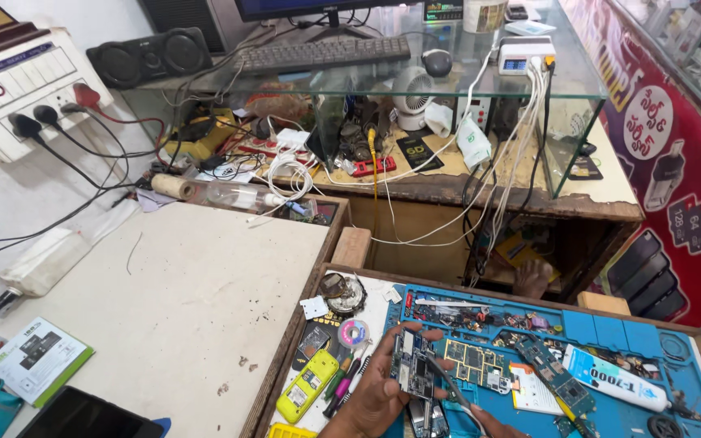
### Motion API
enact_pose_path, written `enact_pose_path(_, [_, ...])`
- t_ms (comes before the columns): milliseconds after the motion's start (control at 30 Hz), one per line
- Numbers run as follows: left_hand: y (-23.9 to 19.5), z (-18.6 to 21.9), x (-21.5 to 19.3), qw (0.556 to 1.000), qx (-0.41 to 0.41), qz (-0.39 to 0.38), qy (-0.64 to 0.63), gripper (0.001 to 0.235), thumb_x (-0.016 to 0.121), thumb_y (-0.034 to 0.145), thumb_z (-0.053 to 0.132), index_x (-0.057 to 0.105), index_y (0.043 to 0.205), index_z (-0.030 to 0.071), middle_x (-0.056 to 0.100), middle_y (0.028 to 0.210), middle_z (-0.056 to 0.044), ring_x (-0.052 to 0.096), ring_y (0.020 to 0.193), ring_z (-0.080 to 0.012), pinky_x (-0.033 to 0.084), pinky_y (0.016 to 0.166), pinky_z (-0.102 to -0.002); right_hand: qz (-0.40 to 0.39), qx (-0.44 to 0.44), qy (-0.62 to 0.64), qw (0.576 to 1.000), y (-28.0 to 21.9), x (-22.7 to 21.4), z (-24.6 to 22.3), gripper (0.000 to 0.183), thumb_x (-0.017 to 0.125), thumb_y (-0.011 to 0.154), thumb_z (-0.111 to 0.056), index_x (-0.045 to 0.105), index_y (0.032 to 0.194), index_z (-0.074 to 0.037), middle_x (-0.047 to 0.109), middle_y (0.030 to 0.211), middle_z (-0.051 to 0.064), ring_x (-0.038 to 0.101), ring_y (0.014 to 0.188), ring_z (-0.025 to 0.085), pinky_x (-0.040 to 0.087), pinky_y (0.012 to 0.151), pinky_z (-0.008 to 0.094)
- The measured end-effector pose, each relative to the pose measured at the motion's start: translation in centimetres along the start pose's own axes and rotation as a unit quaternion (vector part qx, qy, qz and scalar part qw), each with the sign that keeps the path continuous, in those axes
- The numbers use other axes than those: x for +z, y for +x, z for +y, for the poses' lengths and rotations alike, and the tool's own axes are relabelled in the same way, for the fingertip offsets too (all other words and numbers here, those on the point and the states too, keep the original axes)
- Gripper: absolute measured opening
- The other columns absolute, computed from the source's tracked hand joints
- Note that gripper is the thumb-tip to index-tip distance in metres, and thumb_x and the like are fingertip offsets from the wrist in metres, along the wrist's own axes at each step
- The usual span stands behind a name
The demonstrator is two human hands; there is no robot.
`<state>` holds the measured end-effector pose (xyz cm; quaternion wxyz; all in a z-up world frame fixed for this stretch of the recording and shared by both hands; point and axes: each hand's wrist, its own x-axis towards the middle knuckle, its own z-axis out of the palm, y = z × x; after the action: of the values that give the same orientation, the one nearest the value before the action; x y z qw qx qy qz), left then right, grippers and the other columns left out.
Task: The person holds a small blue circuit board and uses a small brush to clean its surface. They rotate the board to access different areas and continue brushing while inspecting the components.
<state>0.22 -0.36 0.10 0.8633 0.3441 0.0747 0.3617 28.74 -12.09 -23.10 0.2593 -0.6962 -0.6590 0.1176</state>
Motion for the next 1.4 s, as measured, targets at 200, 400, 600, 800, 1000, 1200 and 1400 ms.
enact_pose_path(200, [0.1,0.4,0.0,1.000,-0.005,0.030,0.003,0.122,0.098,0.059,0.053,0.031,0.153,0.010,0.049,0.151,-0.018,0.063,0.128,-0.0320,0.065,0.094,-0.045,-0.019,0.052,0.023,0.998,-1.8,-2.6,-1.0,0.050,0.062,0.091,-0.040,0.062,0.140,-0.033,0.073,0.128,0.006,0.064,0.123,0.022,0.051,0.104,0.044])
enact_pose_path(400, [0.2,0.2,-0.3,0.998,-0.007,0.040,0.051,0.125,0.096,0.056,0.059,0.032,0.152,0.009,0.051,0.147,-0.017,0.064,0.127,-0.0315,0.066,0.093,-0.045,-0.014,0.114,0.030,0.993,-6.4,-5.1,-1.4,0.050,0.061,0.091,-0.038,0.061,0.141,-0.032,0.074,0.126,0.006,0.065,0.120,0.021,0.052,0.101,0.043])
enact_pose_path(600, [1.0,0.3,-0.2,0.993,-0.022,0.094,0.063,0.121,0.091,0.056,0.061,0.033,0.151,0.013,0.055,0.142,-0.014,0.068,0.120,-0.0279,0.068,0.088,-0.044,-0.006,0.122,0.027,0.992,-5.2,-8.2,-1.5,0.050,0.060,0.091,-0.036,0.060,0.141,-0.031,0.075,0.124,0.006,0.066,0.116,0.021,0.053,0.098,0.043])
enact_pose_path(800, [0.2,-0.3,-0.2,0.994,-0.016,0.089,0.059,0.118,0.091,0.059,0.058,0.033,0.152,0.012,0.056,0.140,-0.013,0.068,0.120,-0.0267,0.068,0.088,-0.042,-0.004,0.129,0.028,0.991,-5.2,-9.9,-2.2,0.050,0.059,0.091,-0.033,0.060,0.141,-0.030,0.075,0.123,0.006,0.067,0.112,0.020,0.054,0.096,0.042])
enact_pose_path(1000, [-0.7,0.2,0.5,0.997,0.020,0.064,0.047,0.113,0.090,0.066,0.054,0.032,0.153,0.011,0.055,0.142,-0.014,0.067,0.120,-0.0268,0.066,0.087,-0.041,0.011,0.108,0.040,0.993,-3.5,-11.4,-3.7,0.049,0.058,0.092,-0.031,0.059,0.141,-0.029,0.076,0.121,0.006,0.068,0.108,0.019,0.055,0.093,0.041])
enact_pose_path(1200, [-0.1,0.8,0.9,0.996,0.045,0.043,0.056,0.117,0.091,0.066,0.057,0.030,0.154,0.009,0.053,0.144,-0.014,0.067,0.120,-0.0272,0.067,0.088,-0.041,0.021,0.107,0.071,0.991,-2.5,-12.1,-4.0,0.049,0.057,0.092,-0.029,0.059,0.141,-0.028,0.077,0.120,0.006,0.069,0.105,0.019,0.056,0.090,0.040])
enact_pose_path(1400, [0.0,0.3,0.9,0.996,0.035,0.056,0.054,0.117,0.090,0.065,0.057,0.030,0.154,0.010,0.054,0.142,-0.016,0.067,0.119,-0.0275,0.067,0.088,-0.042,0.034,0.122,0.105,0.986,-2.6,-12.4,-4.2,0.049,0.056,0.092,-0.026,0.058,0.141,-0.027,0.078,0.118,0.006,0.070,0.101,0.018,0.057,0.087,0.040])
